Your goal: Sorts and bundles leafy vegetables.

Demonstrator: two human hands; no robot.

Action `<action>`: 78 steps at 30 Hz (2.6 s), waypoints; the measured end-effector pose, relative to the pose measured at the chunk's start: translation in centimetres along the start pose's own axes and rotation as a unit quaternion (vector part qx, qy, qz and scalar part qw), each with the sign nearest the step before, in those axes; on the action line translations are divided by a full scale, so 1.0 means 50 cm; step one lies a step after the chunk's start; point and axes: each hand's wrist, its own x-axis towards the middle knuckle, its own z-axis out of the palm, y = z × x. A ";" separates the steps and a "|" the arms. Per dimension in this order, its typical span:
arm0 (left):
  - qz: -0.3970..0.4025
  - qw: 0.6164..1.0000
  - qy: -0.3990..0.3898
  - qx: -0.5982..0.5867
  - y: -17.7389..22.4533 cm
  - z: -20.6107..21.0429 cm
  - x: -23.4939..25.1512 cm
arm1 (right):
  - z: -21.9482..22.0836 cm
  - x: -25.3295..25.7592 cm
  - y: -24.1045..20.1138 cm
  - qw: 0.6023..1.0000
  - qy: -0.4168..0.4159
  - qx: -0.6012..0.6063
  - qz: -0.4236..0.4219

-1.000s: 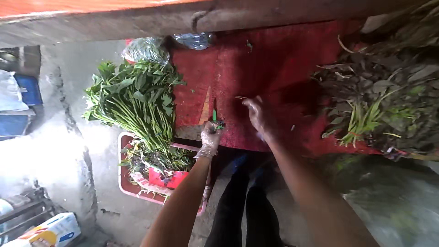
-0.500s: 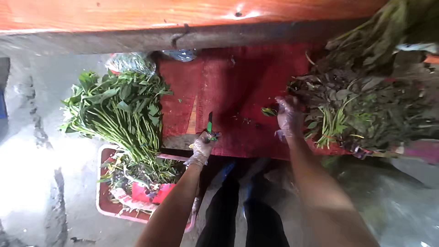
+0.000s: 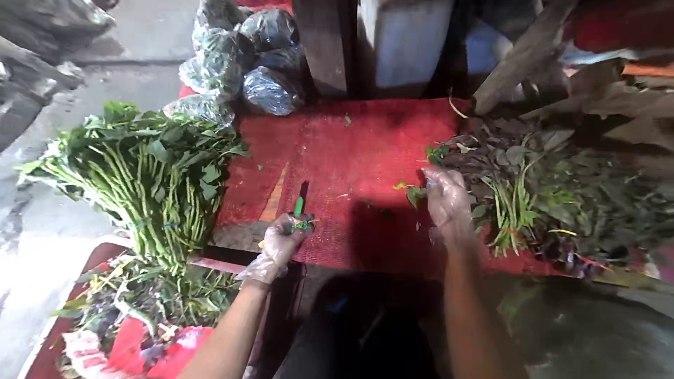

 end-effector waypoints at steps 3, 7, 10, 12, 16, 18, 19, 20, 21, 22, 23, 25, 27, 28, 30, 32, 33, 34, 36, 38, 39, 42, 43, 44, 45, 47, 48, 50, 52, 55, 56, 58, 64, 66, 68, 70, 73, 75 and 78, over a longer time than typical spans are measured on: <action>0.041 0.998 0.001 0.057 0.006 0.001 0.002 | -0.042 -0.006 -0.012 0.996 -0.090 0.018 -0.021; 0.019 0.925 -0.118 0.360 0.055 0.027 -0.002 | -0.065 -0.007 0.015 0.990 -0.091 0.105 -0.008; 0.013 0.879 -0.150 0.452 0.097 0.034 -0.008 | -0.065 -0.006 0.051 0.978 -0.060 0.200 0.030; 0.058 0.887 -0.143 0.436 0.147 0.036 -0.015 | -0.073 -0.020 0.056 0.944 -0.031 0.322 0.061; 0.288 0.911 -0.162 0.245 0.210 0.158 0.023 | -0.085 -0.052 0.046 0.860 -0.028 0.501 0.097; 0.355 0.912 -0.184 0.093 0.242 0.261 0.011 | -0.072 -0.069 0.035 0.850 0.001 0.520 0.089; 0.359 0.911 -0.191 0.071 0.255 0.300 -0.007 | -0.062 -0.078 0.027 0.857 0.028 0.508 0.084; 0.353 0.914 -0.189 0.071 0.261 0.330 -0.025 | -0.051 -0.086 0.021 0.865 0.056 0.492 0.079; 0.341 0.920 -0.176 0.081 0.262 0.353 -0.037 | -0.043 -0.096 0.014 0.872 0.076 0.478 0.076; 0.328 0.926 -0.160 0.093 0.261 0.368 -0.042 | -0.036 -0.103 0.008 0.875 0.084 0.471 0.073; 0.317 0.931 -0.151 0.098 0.260 0.373 -0.041 | -0.031 -0.103 0.005 0.870 0.087 0.480 0.071; 0.297 0.938 -0.165 0.069 0.256 0.361 -0.027 | -0.023 -0.101 -0.004 0.858 0.082 0.497 0.100; 0.288 0.940 -0.184 0.005 0.245 0.325 -0.010 | -0.013 -0.089 -0.005 0.859 0.091 0.484 0.136; 0.288 0.941 -0.180 -0.008 0.240 0.296 0.000 | -0.005 -0.076 0.004 0.875 0.086 0.457 0.132; 0.280 0.949 -0.142 0.008 0.224 0.216 0.021 | 0.012 -0.053 0.019 0.939 0.063 0.327 0.085; 0.232 0.965 -0.101 0.067 0.190 0.120 0.049 | 0.033 -0.032 0.014 0.990 0.012 0.138 0.018; 0.196 0.971 -0.091 0.107 0.170 0.071 0.056 | 0.050 -0.026 0.002 0.999 -0.018 0.044 -0.003; 0.161 0.972 -0.087 0.150 0.149 0.025 0.059 | 0.074 -0.022 -0.007 0.998 -0.049 -0.043 -0.012; 0.112 0.965 -0.091 0.218 0.103 -0.045 0.058 | 0.130 -0.029 -0.019 0.981 -0.094 -0.168 -0.029; 0.067 0.955 -0.084 0.277 0.054 -0.078 0.063 | 0.168 -0.056 -0.028 0.971 -0.096 -0.204 -0.084; 0.048 0.950 -0.078 0.298 0.036 -0.083 0.066 | 0.176 -0.063 -0.035 0.973 -0.088 -0.182 -0.108; 0.038 0.949 -0.061 0.307 0.020 -0.065 0.059 | 0.190 -0.050 -0.064 0.980 -0.091 -0.104 -0.142; 0.041 0.946 -0.061 0.317 0.017 -0.051 0.056 | 0.198 -0.043 -0.073 0.975 -0.103 -0.098 -0.168; 0.045 0.943 -0.061 0.324 0.013 -0.046 0.051 | 0.212 -0.040 -0.085 0.964 -0.131 -0.109 -0.205; 0.056 0.944 -0.060 0.320 0.006 -0.048 0.044 | 0.229 -0.043 -0.093 0.946 -0.168 -0.140 -0.241; 0.077 0.954 -0.038 0.287 0.002 -0.070 0.008 | 0.251 -0.057 -0.093 0.912 -0.186 -0.192 -0.311; 0.083 0.962 -0.024 0.260 -0.002 -0.094 -0.026 | 0.253 -0.060 -0.084 0.908 -0.182 -0.178 -0.332; 0.102 0.970 0.035 0.218 -0.044 -0.156 -0.111 | 0.240 -0.050 -0.071 0.922 -0.183 -0.145 -0.308; 0.120 0.969 0.121 0.180 -0.118 -0.230 -0.211 | 0.219 -0.035 -0.074 0.952 -0.185 -0.098 -0.224; 0.040 0.973 0.213 0.081 -0.200 -0.322 -0.387 | 0.214 -0.064 -0.143 0.960 -0.180 0.008 -0.215; 0.005 0.967 0.246 0.061 -0.228 -0.337 -0.430 | 0.223 -0.095 -0.182 0.947 -0.195 0.047 -0.249; -0.027 0.955 0.289 0.064 -0.292 -0.345 -0.493 | 0.258 -0.176 -0.260 0.905 -0.239 0.129 -0.327; 0.094 0.961 0.159 0.203 -0.323 -0.206 -0.560 | 0.433 -0.390 -0.355 0.779 -0.436 0.083 -0.443; 0.068 0.957 0.114 0.257 -0.327 -0.182 -0.553 | 0.471 -0.410 -0.352 0.710 -0.552 -0.124 -0.420; 0.048 0.955 0.134 0.259 -0.330 -0.186 -0.560 | 0.472 -0.428 -0.360 0.682 -0.574 -0.180 -0.416; 0.051 0.949 0.209 0.232 -0.319 -0.191 -0.565 | 0.418 -0.435 -0.372 0.739 -0.532 -0.081 -0.405; 0.065 0.966 0.215 0.126 -0.264 -0.193 -0.532 | 0.322 -0.376 -0.363 0.793 -0.478 0.024 -0.377; 0.131 0.976 0.158 0.068 -0.257 -0.203 -0.484 | 0.250 -0.308 -0.316 0.826 -0.409 0.102 -0.374; 0.239 0.969 0.054 -0.033 -0.275 -0.209 -0.383 | 0.098 -0.248 -0.212 0.916 -0.149 0.180 -0.325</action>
